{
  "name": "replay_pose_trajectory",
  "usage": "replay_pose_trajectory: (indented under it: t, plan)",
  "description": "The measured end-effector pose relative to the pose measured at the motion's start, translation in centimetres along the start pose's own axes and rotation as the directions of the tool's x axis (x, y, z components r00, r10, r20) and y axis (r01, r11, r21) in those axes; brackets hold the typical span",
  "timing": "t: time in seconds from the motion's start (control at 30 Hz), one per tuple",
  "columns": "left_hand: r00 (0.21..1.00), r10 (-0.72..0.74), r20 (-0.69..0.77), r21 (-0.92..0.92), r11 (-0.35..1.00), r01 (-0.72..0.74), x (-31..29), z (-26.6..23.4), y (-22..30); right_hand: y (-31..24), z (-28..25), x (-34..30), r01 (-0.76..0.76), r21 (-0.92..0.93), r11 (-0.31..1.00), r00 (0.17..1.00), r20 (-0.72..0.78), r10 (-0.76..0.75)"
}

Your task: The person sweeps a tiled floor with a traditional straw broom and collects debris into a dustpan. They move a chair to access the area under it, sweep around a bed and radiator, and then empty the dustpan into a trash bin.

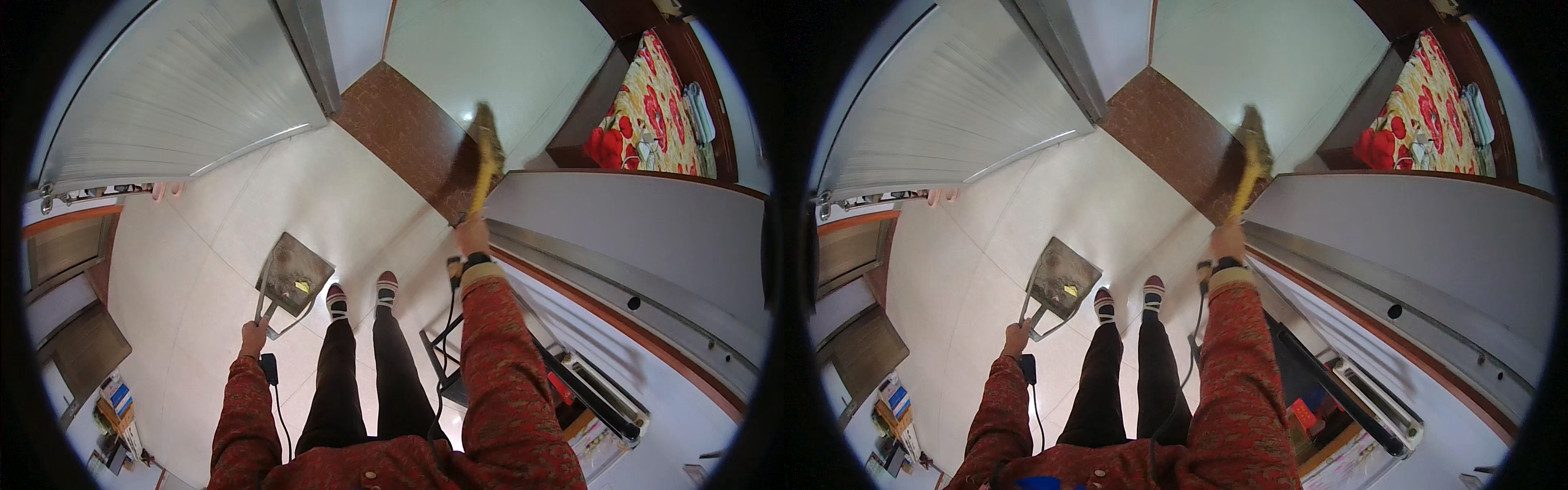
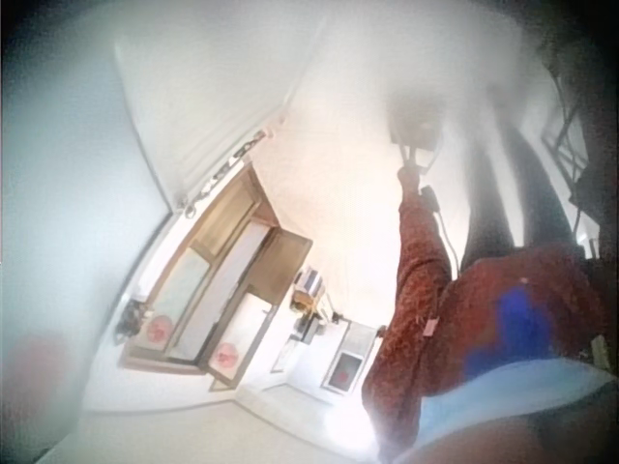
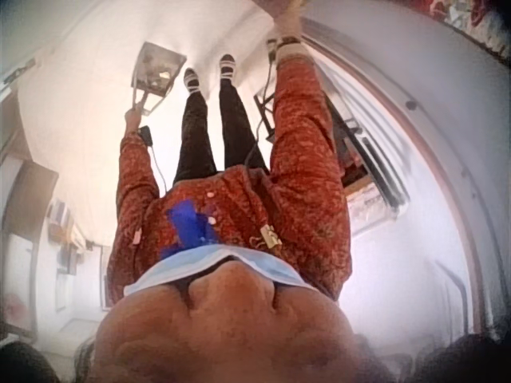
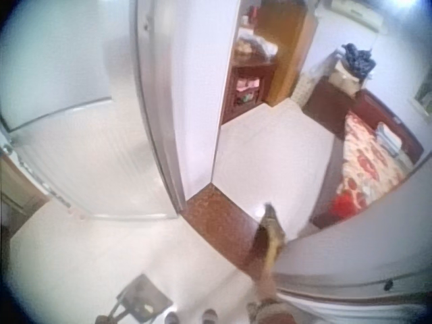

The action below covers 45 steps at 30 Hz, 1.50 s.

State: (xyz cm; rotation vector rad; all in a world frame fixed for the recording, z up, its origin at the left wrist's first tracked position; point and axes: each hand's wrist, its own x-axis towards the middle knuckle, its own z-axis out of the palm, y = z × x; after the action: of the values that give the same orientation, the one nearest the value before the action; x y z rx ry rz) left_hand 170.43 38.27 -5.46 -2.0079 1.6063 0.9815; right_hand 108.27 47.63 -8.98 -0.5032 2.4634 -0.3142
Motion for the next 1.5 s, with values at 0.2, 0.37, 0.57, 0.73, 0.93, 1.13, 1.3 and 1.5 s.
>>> replay_pose_trajectory:
  t: [0.2,0.37,0.57,0.73,0.93,1.13,1.3,1.5]
  plan:
    - [1.000,-0.007,-0.019,-0.026,1.000,0.007,0.2,0.6,0.0,2.1,-1.2,-16.9,0.119,-0.251,0.961,0.918,0.395,-0.011]
    - [0.998,-0.066,0.000,-0.044,0.997,0.066,0.9,1.2,-1.3,2.4,-9.1,-24.9,0.124,0.118,0.985,0.958,0.246,-0.150]
    - [0.999,-0.030,-0.031,0.020,0.999,0.031,0.0,0.7,-0.8,1.6,-8.9,-16.1,0.289,0.219,0.932,0.957,-0.090,-0.275]
    - [0.999,-0.044,-0.021,0.073,0.996,0.045,-0.7,-0.3,0.7,-5.5,-8.0,3.7,0.149,0.225,0.963,0.960,-0.266,-0.086]
    - [0.999,-0.025,-0.020,0.058,0.998,0.026,-0.5,-0.3,-0.1,-12.1,-7.4,13.2,-0.074,0.092,0.993,0.995,0.074,0.067]
    - [0.999,-0.043,-0.005,0.014,0.999,0.043,-0.1,-0.1,-0.4,-11.8,-0.9,7.4,0.204,-0.319,0.925,0.979,0.088,-0.186]
    - [0.995,-0.094,0.031,0.017,0.995,0.094,-0.4,-0.5,0.4,-8.2,2.3,-1.7,0.414,-0.403,0.816,0.910,0.187,-0.370]
    - [0.999,-0.041,0.016,0.009,0.999,0.041,-0.5,-0.5,0.4,-0.7,1.8,-14.6,0.426,-0.385,0.818,0.878,0.394,-0.272]
